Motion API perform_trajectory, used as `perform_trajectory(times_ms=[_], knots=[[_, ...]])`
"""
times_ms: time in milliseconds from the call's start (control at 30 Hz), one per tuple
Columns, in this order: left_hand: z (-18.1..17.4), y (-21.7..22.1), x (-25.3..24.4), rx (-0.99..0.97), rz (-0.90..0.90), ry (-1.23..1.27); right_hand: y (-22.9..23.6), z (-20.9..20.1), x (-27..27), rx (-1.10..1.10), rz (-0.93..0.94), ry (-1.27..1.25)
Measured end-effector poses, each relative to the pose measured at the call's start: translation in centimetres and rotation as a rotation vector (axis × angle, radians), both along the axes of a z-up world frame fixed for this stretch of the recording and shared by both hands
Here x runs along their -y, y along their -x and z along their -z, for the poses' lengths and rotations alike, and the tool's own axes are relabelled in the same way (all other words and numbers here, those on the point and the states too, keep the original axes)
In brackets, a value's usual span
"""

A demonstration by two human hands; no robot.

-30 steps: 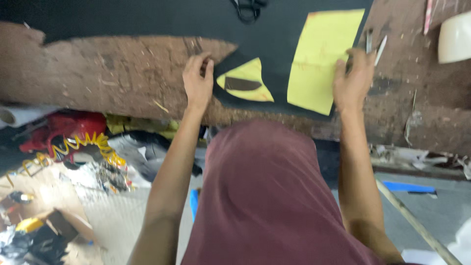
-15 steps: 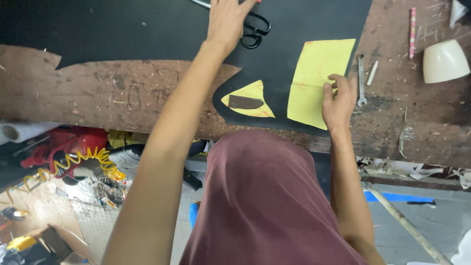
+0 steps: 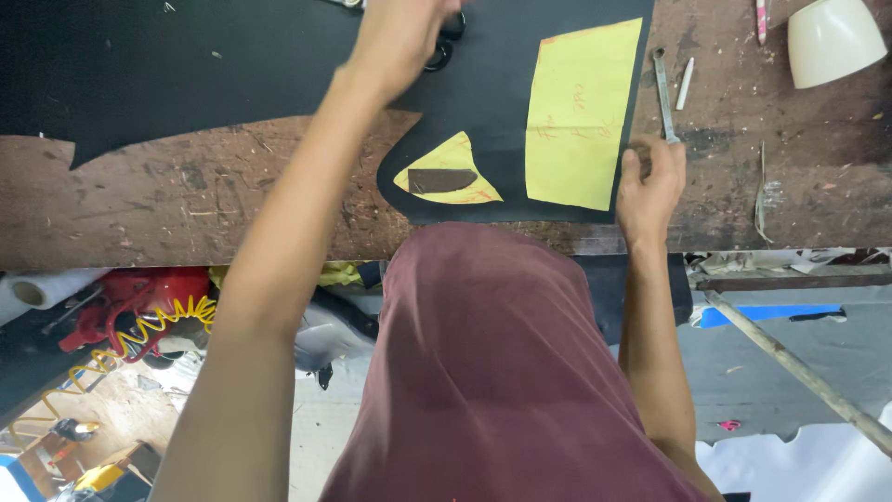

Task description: The person cuts pieces of black and yellow material on a wooden table using shears and marks the material with a white pencil.

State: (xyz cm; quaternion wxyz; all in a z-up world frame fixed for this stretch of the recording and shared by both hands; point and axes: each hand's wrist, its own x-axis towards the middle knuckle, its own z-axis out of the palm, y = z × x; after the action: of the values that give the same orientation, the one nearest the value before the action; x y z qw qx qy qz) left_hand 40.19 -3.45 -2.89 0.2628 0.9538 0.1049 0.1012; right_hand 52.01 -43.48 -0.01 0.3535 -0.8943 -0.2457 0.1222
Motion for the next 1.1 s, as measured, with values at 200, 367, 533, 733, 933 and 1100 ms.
perform_trajectory(times_ms=[200, 367, 533, 733, 933, 1100], knots=[[-5.3, 8.5, 11.8, -0.346, -0.168, 0.136, 1.1, -1.0, -3.7, -0.007, -0.117, -0.052], [-2.5, 11.2, 15.4, -0.259, -0.304, 0.029, 4.0, -1.0, -9.4, -0.117, -0.391, -0.116], [-1.6, 10.4, 15.9, -0.197, -0.391, 0.037, 5.6, 0.0, -14.0, -0.048, -0.676, -0.107], [-1.3, 10.0, 16.3, -0.14, -0.502, 0.049, 6.0, 1.1, -15.2, 0.045, -0.637, -0.017], [-0.9, 9.9, 16.8, -0.114, -0.546, 0.034, 5.9, 1.3, -15.1, -0.019, -0.579, -0.001], [-0.9, 9.5, 16.6, -0.133, -0.567, 0.05, 6.0, 1.6, -15.2, -0.005, -0.572, -0.015]])
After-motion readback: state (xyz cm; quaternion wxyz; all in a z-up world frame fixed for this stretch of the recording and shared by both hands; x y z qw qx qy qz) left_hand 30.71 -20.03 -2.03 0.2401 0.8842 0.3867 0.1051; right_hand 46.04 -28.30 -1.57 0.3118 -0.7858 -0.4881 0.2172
